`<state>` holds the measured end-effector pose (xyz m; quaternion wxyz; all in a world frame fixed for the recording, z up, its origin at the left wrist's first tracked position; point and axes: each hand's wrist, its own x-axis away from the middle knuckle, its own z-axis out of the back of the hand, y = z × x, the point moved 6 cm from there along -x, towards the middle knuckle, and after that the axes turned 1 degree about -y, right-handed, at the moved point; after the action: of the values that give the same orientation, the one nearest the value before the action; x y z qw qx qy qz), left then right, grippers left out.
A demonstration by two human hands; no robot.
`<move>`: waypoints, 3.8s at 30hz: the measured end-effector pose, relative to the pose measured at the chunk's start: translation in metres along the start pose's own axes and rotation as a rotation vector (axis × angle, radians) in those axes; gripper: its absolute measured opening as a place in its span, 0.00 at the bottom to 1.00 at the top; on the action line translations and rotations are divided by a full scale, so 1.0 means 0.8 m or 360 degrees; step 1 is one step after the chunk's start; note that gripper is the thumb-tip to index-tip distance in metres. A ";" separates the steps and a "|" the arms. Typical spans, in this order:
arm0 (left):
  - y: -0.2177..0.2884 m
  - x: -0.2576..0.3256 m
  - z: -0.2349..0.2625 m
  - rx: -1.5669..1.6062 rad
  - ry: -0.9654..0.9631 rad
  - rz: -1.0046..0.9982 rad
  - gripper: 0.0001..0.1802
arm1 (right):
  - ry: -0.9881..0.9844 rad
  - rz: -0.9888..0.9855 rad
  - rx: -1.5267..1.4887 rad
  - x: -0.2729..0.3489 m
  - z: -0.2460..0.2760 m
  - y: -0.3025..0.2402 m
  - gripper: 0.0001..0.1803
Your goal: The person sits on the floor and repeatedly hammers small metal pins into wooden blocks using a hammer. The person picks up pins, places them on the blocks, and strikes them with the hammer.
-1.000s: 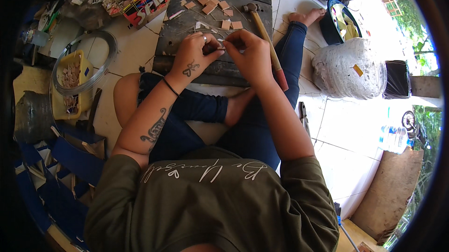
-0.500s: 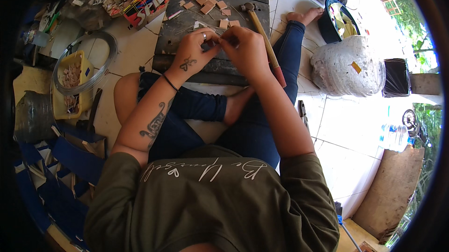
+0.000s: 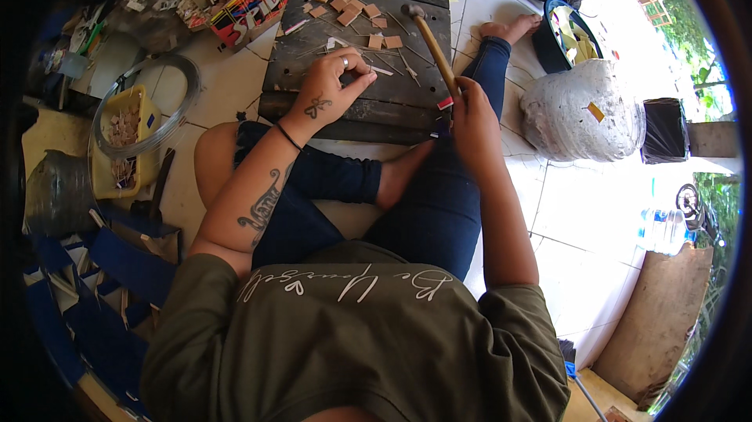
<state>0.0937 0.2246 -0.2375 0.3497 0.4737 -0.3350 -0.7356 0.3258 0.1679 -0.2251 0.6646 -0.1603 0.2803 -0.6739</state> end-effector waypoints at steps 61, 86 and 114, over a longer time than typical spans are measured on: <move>0.002 0.006 -0.001 -0.0167 0.0011 -0.0023 0.05 | -0.0468 0.0260 -0.0041 0.094 0.063 -0.098 0.28; -0.138 0.225 0.579 -0.2301 0.0520 0.1506 0.19 | 0.0051 0.0436 0.0794 -0.047 -0.029 -0.075 0.15; -0.026 -0.063 0.080 -0.0253 -0.0046 0.0092 0.08 | -0.0351 -0.0358 -0.1672 -0.089 -0.054 -0.021 0.04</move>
<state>0.0453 0.2879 -0.2106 0.4025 0.4240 -0.2940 -0.7561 0.2915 0.2448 -0.2383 0.4444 -0.5693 0.4887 -0.4894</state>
